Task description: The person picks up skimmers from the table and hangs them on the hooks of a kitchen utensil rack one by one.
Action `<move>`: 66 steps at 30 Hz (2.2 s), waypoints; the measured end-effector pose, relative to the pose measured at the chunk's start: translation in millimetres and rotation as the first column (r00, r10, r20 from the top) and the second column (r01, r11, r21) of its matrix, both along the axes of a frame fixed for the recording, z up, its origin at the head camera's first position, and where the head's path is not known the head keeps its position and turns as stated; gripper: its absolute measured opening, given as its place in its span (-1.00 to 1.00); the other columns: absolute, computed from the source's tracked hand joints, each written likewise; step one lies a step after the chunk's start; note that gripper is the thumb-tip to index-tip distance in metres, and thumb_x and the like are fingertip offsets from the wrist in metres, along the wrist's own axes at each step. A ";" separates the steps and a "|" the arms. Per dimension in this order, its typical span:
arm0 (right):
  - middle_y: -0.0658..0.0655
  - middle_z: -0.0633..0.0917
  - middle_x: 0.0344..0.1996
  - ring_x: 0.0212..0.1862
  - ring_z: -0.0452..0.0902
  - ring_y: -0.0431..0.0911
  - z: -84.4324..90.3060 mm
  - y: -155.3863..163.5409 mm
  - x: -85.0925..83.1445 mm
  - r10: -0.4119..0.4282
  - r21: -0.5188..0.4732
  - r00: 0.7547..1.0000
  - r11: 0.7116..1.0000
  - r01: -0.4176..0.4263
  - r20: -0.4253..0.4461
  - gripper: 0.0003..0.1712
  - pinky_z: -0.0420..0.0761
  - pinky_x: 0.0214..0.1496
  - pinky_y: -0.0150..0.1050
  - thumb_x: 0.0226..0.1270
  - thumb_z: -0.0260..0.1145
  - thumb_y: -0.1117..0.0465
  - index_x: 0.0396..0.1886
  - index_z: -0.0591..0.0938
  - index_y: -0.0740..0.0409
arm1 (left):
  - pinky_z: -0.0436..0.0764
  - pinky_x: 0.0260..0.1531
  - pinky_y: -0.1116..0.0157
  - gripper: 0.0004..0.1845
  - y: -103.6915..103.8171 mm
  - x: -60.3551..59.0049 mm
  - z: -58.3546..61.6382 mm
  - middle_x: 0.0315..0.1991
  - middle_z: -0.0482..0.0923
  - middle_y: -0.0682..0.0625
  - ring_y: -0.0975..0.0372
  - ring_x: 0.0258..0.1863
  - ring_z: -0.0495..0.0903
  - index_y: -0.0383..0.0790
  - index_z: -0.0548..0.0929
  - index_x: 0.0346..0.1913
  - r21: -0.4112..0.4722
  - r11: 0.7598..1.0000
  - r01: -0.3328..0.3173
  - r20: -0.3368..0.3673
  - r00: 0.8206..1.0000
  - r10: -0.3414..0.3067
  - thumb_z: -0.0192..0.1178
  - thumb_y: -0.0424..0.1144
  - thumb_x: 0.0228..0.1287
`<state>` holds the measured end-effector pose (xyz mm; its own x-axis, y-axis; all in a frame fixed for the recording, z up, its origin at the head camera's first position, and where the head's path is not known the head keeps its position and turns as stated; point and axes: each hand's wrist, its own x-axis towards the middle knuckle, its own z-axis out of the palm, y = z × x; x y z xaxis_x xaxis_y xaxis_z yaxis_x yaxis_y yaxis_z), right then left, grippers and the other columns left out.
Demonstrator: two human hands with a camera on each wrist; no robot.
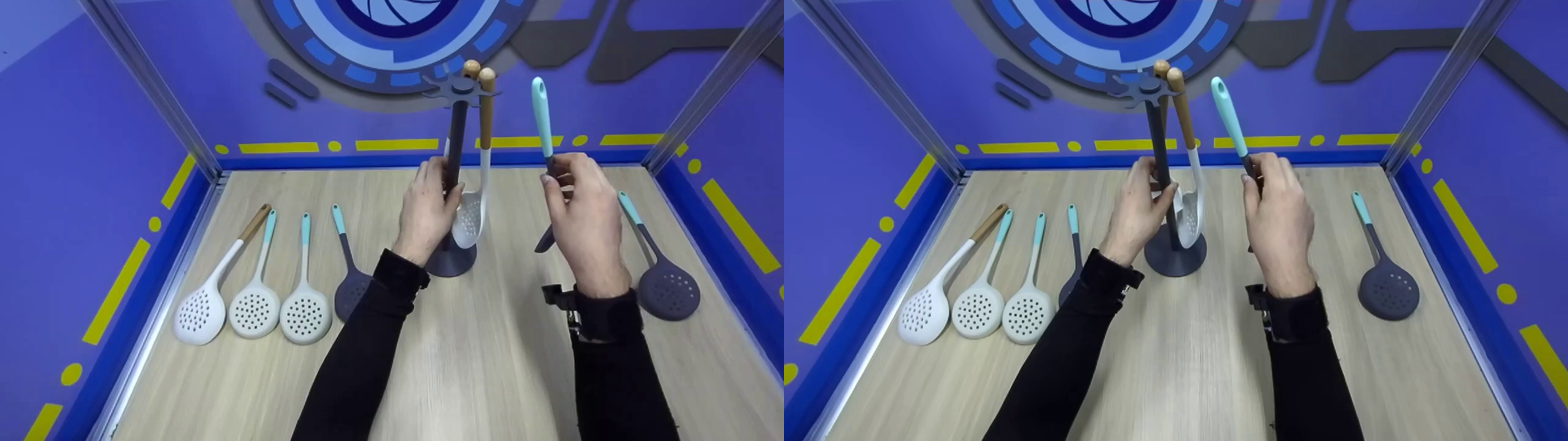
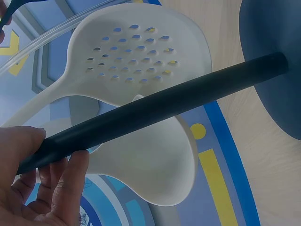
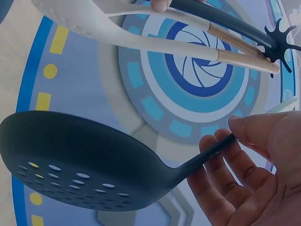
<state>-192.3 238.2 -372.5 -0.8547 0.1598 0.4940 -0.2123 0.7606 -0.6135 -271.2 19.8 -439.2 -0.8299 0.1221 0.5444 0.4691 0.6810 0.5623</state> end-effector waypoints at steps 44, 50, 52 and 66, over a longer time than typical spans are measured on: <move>0.13 0.68 0.02 0.02 0.73 -0.01 1.5 -22.7 -1.1 0.053 0.066 0.999 0.996 -0.052 -0.003 -0.71 0.76 0.05 -0.02 0.62 0.23 0.08 0.19 0.63 0.05 | 0.67 -0.15 0.24 -0.55 0.0 1.9 1.3 -0.07 0.57 -0.03 0.18 -0.16 0.62 -0.19 0.47 0.29 -0.015 1.000 -0.006 0.022 1.000 0.006 0.28 -0.11 0.49; 0.11 0.68 0.01 0.02 0.73 -0.02 1.8 -24.4 -3.0 0.053 0.063 0.999 0.997 -0.054 0.007 -0.72 0.76 0.05 -0.02 0.62 0.24 0.08 0.18 0.63 0.04 | 0.67 -0.16 0.28 -0.57 0.5 1.4 1.7 -0.07 0.56 -0.02 0.20 -0.16 0.62 -0.18 0.49 0.28 -0.014 1.000 -0.006 0.020 1.000 0.006 0.28 -0.12 0.49; 0.11 0.68 0.01 0.01 0.73 -0.02 1.8 -24.9 -3.6 0.056 0.063 0.998 0.996 -0.057 0.005 -0.72 0.77 0.05 -0.02 0.61 0.24 0.08 0.18 0.63 0.04 | 0.67 -0.16 0.28 -0.58 0.7 1.3 1.9 -0.07 0.56 -0.02 0.20 -0.16 0.62 -0.18 0.49 0.27 -0.013 1.000 -0.003 0.019 1.000 0.003 0.28 -0.12 0.49; 0.12 0.69 0.00 -0.01 0.72 -0.02 -0.3 -30.2 -7.3 0.082 0.053 0.997 0.995 -0.081 -0.008 -0.72 0.77 0.02 -0.01 0.60 0.26 0.12 0.18 0.64 0.06 | 0.66 -0.16 0.27 -0.55 0.4 1.1 3.8 -0.06 0.56 -0.02 0.20 -0.16 0.60 -0.18 0.47 0.30 -0.006 1.000 0.010 0.036 0.999 -0.009 0.28 -0.11 0.49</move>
<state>-199.6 208.0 -372.9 -0.8587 0.0630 0.5086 -0.2811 0.7718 -0.5703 -270.1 20.1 -435.3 -0.8477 0.1332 0.5135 0.4551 0.6801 0.5748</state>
